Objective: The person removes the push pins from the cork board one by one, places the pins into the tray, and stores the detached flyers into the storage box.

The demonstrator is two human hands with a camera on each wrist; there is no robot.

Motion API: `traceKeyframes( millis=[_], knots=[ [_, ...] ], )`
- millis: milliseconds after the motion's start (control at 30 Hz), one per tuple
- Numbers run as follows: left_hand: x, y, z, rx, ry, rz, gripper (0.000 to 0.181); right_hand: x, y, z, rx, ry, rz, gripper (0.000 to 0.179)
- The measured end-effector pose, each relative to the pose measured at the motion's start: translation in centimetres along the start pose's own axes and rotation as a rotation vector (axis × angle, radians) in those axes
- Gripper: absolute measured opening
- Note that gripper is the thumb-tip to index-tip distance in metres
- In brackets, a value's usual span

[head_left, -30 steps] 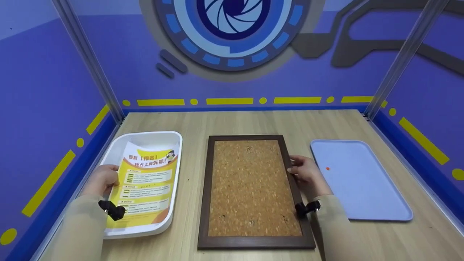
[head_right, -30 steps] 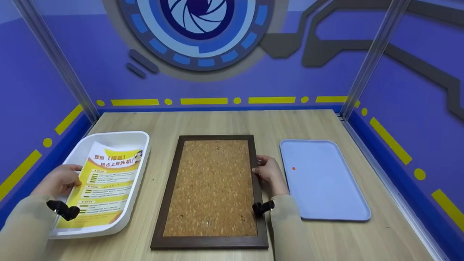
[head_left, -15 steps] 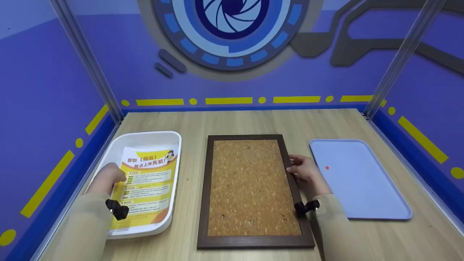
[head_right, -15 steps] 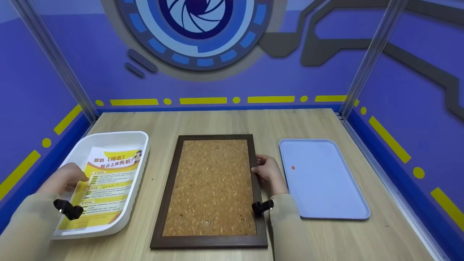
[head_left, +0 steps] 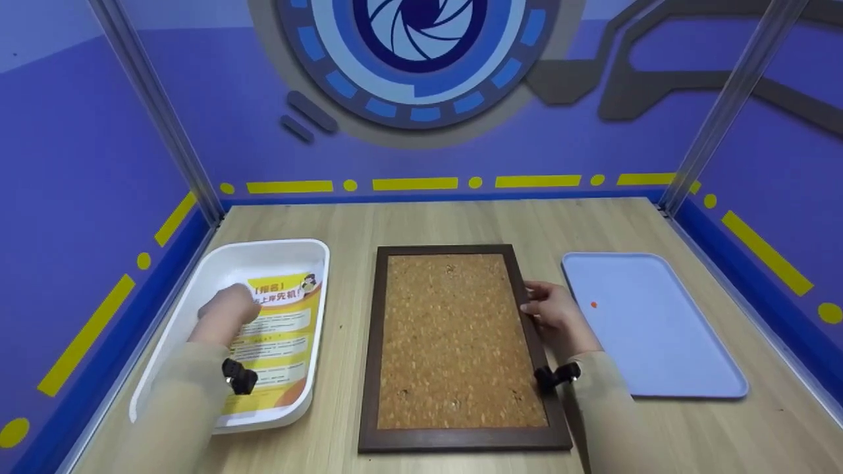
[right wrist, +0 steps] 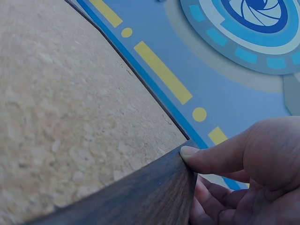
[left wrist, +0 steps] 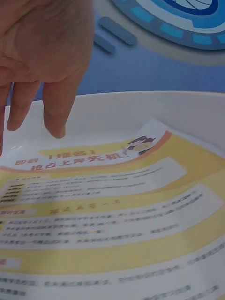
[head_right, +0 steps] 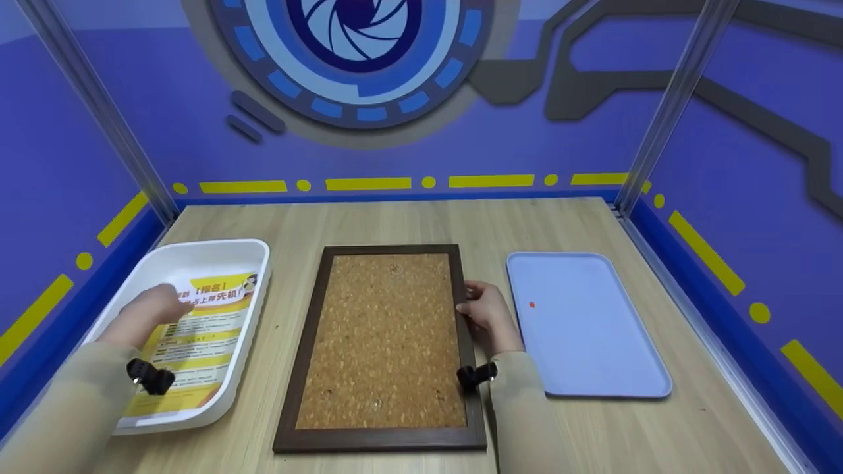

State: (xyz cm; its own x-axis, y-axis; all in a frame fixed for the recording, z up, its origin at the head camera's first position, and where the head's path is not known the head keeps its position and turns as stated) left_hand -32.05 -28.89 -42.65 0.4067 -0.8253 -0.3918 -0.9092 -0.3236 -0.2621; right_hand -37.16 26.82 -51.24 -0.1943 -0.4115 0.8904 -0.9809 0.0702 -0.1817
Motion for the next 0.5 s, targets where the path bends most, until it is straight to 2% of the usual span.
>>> traceKeyframes(
  millis=[67,167,300,400,500],
  knots=[
    [-1.5,0.4,0.0,-0.04,0.028,0.075,0.036,0.1,0.1,-0.1,-0.005,-0.021,-0.01,0.059],
    [-3.8,0.5,-0.2,-0.098,0.032,0.141,0.05,0.4,0.1,-0.3,0.001,-0.05,-0.029,0.059],
    [-6.5,0.4,-0.4,-0.153,0.025,0.213,0.065,1.1,0.4,-0.4,0.025,-0.092,-0.013,0.06],
    [-8.6,0.5,-0.2,-0.192,0.014,0.265,0.067,2.4,1.2,-0.5,0.02,-0.171,-0.025,0.061],
    [-10.8,0.7,0.3,-0.227,-0.007,0.318,0.065,4.5,2.2,-0.6,0.006,-0.266,-0.085,0.065]
  ],
)
Point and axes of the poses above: each hand's wrist, its own y-axis towards the middle knuckle, its own z-axis out of the palm, x = y × z, the point moved 4 cm from there along y, towards the middle knuckle, and after that the axes turned 7 degrees about -x, right-handed, at the moved point
